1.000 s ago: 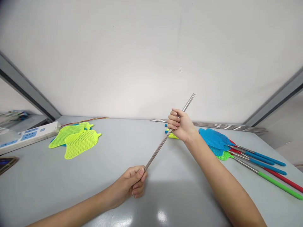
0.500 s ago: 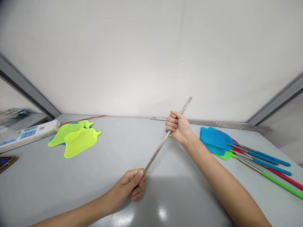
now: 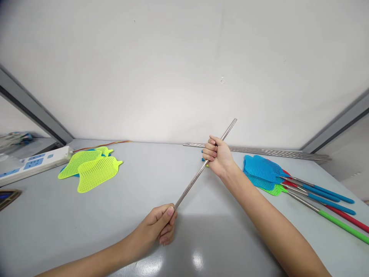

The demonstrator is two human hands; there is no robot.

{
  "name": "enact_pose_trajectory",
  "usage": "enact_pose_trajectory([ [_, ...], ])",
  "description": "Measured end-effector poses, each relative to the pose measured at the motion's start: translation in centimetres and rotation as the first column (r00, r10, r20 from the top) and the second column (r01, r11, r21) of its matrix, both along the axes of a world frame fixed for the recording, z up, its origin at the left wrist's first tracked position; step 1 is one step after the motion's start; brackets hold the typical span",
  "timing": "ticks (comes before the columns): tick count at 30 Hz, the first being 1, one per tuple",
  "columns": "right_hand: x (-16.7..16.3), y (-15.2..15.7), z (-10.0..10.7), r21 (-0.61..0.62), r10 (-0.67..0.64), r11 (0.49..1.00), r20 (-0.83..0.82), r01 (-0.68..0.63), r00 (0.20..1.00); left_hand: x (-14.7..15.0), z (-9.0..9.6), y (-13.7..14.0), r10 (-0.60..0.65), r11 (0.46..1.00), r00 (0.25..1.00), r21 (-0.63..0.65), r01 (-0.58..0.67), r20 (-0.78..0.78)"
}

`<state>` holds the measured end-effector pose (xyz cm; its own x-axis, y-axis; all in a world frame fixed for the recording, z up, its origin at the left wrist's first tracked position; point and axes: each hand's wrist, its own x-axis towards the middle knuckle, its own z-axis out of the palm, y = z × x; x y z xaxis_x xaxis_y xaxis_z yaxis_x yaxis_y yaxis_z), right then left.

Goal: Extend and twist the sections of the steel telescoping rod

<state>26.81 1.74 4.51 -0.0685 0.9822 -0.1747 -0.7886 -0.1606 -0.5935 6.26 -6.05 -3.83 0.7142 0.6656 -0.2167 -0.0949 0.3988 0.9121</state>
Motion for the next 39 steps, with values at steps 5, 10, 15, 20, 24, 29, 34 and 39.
enact_pose_trajectory([
  [5, -0.3, -0.3, 0.0, 0.017, -0.057, 0.998, 0.034, 0.056, 0.998, -0.1, -0.4, 0.1, 0.004, 1.0, 1.0, 0.023, -0.003, -0.006],
  [10, -0.3, -0.5, -0.7, 0.02, -0.13, 0.991, 0.048, 0.129, 0.99, -0.1, -0.2, 0.1, -0.005, 1.0, 1.0, 0.006, 0.005, 0.0],
  [15, 0.0, -0.3, -1.7, -0.012, -0.122, 0.992, 0.021, 0.122, 0.992, -0.1, -0.1, 0.0, -0.018, 1.0, 0.999, -0.005, 0.017, -0.033],
  [20, 0.0, -0.5, -1.7, 0.017, -0.117, 0.993, 0.023, 0.116, 0.993, -0.1, -0.2, 0.0, -0.022, 1.0, 0.999, -0.016, 0.022, -0.034],
  [24, -0.4, -1.0, -1.1, 0.122, -0.093, 0.989, 0.046, 0.087, 0.995, -0.2, -0.3, 0.0, -0.027, 1.0, 0.999, -0.013, 0.026, -0.029],
  [29, -0.7, -1.6, -0.2, 0.206, -0.067, 0.977, 0.09, 0.048, 0.994, -0.2, -0.4, -0.2, -0.003, 1.0, 0.999, -0.017, 0.002, -0.037],
  [34, -0.8, -2.2, 0.3, 0.258, -0.047, 0.966, 0.095, 0.021, 0.994, -0.2, -0.3, -0.3, -0.012, 1.0, 1.0, -0.015, 0.012, -0.022],
  [39, -0.8, -2.5, 0.4, 0.256, -0.074, 0.966, 0.13, 0.038, 0.989, -0.1, -0.1, -0.4, -0.003, 1.0, 0.999, -0.015, 0.002, -0.038],
])
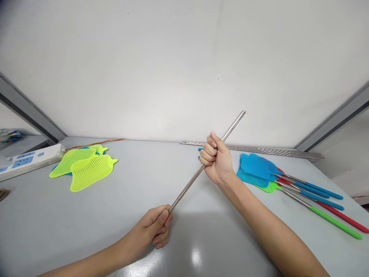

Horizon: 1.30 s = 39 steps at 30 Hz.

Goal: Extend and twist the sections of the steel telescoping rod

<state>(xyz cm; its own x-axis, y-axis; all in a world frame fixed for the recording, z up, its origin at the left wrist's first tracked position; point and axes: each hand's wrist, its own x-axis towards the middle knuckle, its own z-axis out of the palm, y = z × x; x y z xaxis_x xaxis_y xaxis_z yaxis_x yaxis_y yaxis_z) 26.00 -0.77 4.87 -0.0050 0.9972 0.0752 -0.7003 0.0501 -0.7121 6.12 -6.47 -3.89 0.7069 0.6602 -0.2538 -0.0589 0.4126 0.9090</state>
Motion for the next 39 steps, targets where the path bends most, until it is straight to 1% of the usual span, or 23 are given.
enact_pose_trajectory([
  [7, 0.1, 0.0, -0.3, -0.006, 0.003, 1.0, -0.002, -0.003, 1.0, 0.0, 0.1, 0.1, -0.022, 1.0, 1.0, -0.009, 0.022, -0.008],
  [15, 0.1, 0.0, -0.4, 0.02, 0.029, 0.999, -0.043, -0.028, 0.999, 0.0, 0.0, 0.1, -0.021, 1.0, 1.0, -0.013, 0.021, 0.008],
  [21, -0.1, -0.1, -0.6, 0.02, 0.023, 1.0, -0.062, -0.021, 0.998, 0.1, -0.1, 0.1, -0.015, 1.0, 1.0, -0.018, 0.015, 0.013],
  [27, -0.7, -0.1, -1.0, -0.013, 0.027, 1.0, -0.051, -0.027, 0.998, 0.1, -0.1, 0.2, -0.031, 0.999, 0.999, -0.025, 0.031, 0.019],
  [35, -1.6, -0.2, -1.8, -0.045, 0.096, 0.994, -0.124, -0.103, 0.988, 0.1, -0.1, 0.2, -0.041, 0.998, 0.999, -0.043, 0.042, 0.028],
  [39, -2.1, -0.3, -2.3, -0.053, 0.101, 0.993, -0.132, -0.109, 0.986, 0.0, 0.0, 0.2, -0.048, 0.998, 0.998, -0.048, 0.049, 0.037],
])
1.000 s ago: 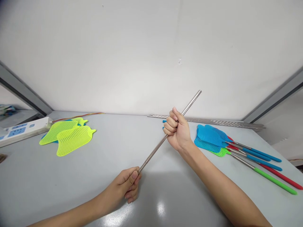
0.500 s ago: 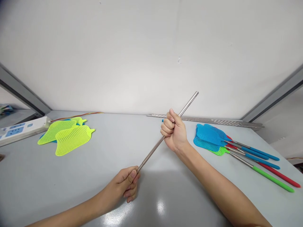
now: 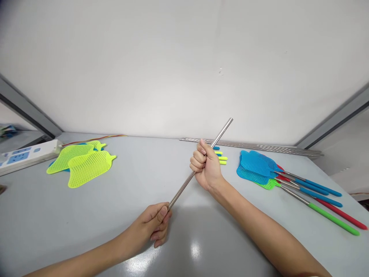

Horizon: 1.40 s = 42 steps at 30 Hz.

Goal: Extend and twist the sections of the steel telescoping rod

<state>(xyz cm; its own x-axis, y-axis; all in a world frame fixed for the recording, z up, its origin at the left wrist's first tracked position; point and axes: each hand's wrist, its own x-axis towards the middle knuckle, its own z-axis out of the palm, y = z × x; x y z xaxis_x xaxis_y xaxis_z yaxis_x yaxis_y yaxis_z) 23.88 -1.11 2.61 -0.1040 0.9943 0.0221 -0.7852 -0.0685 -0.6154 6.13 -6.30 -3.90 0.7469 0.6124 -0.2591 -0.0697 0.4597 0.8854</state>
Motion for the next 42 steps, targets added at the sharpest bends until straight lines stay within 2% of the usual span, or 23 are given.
enact_pose_trajectory([
  [7, 0.0, 0.2, -0.5, -0.036, 0.019, 0.999, -0.016, -0.019, 1.0, 0.0, 0.1, 0.1, 0.002, 0.999, 1.0, -0.051, -0.001, 0.008],
  [14, 0.8, 0.7, -0.2, -0.088, 0.026, 0.996, 0.008, -0.025, 1.0, 0.3, -0.1, 0.6, 0.008, 0.995, 0.996, -0.099, 0.002, 0.092],
  [19, 1.2, 0.8, 0.3, -0.117, 0.009, 0.993, 0.02, -0.007, 1.0, 0.3, 0.4, 1.0, 0.02, 0.992, 0.993, -0.127, -0.006, 0.114],
  [27, 2.7, 0.9, 1.6, -0.072, -0.038, 0.997, 0.04, 0.041, 0.998, 0.4, 0.5, 0.9, 0.015, 0.999, 0.997, -0.052, -0.012, 0.07],
  [35, 3.2, 0.5, 3.6, -0.025, 0.095, 0.995, 0.173, -0.092, 0.98, 0.4, 0.2, 1.0, 0.039, 0.999, 0.997, -0.014, -0.038, 0.068],
  [38, 4.2, 0.5, 4.3, -0.011, 0.062, 0.998, 0.182, -0.061, 0.981, 0.5, 0.5, 1.1, 0.057, 0.998, 0.997, 0.019, -0.058, 0.06],
  [42, 5.9, 0.8, 4.3, 0.009, -0.008, 1.0, 0.106, 0.007, 0.994, 0.5, 0.9, 1.1, 0.054, 0.998, 0.998, 0.017, -0.054, 0.044],
])
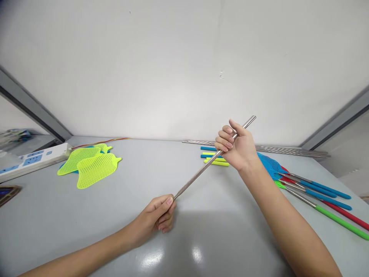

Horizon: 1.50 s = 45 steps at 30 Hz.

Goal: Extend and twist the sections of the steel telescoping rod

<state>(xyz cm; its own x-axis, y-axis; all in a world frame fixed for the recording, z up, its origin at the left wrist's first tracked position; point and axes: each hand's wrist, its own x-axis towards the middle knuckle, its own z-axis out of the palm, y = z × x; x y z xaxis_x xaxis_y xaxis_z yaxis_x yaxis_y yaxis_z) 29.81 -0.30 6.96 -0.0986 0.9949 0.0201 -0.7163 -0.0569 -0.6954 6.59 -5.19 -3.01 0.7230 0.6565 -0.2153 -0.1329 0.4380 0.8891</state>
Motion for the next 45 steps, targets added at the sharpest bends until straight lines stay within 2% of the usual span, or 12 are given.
enact_pose_trajectory([
  [4, 0.3, 0.4, -0.6, -0.029, 0.029, 0.999, -0.027, -0.03, 0.999, 0.0, 0.0, 0.0, -0.031, 0.999, 1.0, -0.019, 0.031, -0.001],
  [13, -2.2, 0.2, -2.0, -0.033, 0.088, 0.995, -0.076, -0.091, 0.993, -0.4, -0.6, 0.1, -0.036, 0.999, 0.999, 0.02, 0.036, -0.02],
  [22, -2.7, 0.0, -2.4, -0.021, 0.032, 0.999, -0.078, -0.034, 0.996, -0.4, -0.5, -0.1, -0.056, 0.997, 0.998, 0.058, 0.058, -0.036],
  [32, -3.2, 0.2, -3.7, -0.029, -0.031, 0.999, -0.1, 0.028, 0.995, -0.5, -0.6, -0.3, -0.052, 0.998, 0.997, 0.028, 0.054, -0.062],
  [40, -5.7, 0.1, -6.5, -0.185, 0.109, 0.972, -0.18, -0.142, 0.978, -0.4, -0.5, -0.3, -0.083, 0.996, 0.996, -0.021, 0.082, -0.044],
  [45, -5.5, 0.3, -6.6, -0.183, 0.121, 0.971, -0.192, -0.156, 0.974, -0.3, -0.6, -0.1, -0.075, 0.997, 0.997, -0.026, 0.074, -0.03],
])
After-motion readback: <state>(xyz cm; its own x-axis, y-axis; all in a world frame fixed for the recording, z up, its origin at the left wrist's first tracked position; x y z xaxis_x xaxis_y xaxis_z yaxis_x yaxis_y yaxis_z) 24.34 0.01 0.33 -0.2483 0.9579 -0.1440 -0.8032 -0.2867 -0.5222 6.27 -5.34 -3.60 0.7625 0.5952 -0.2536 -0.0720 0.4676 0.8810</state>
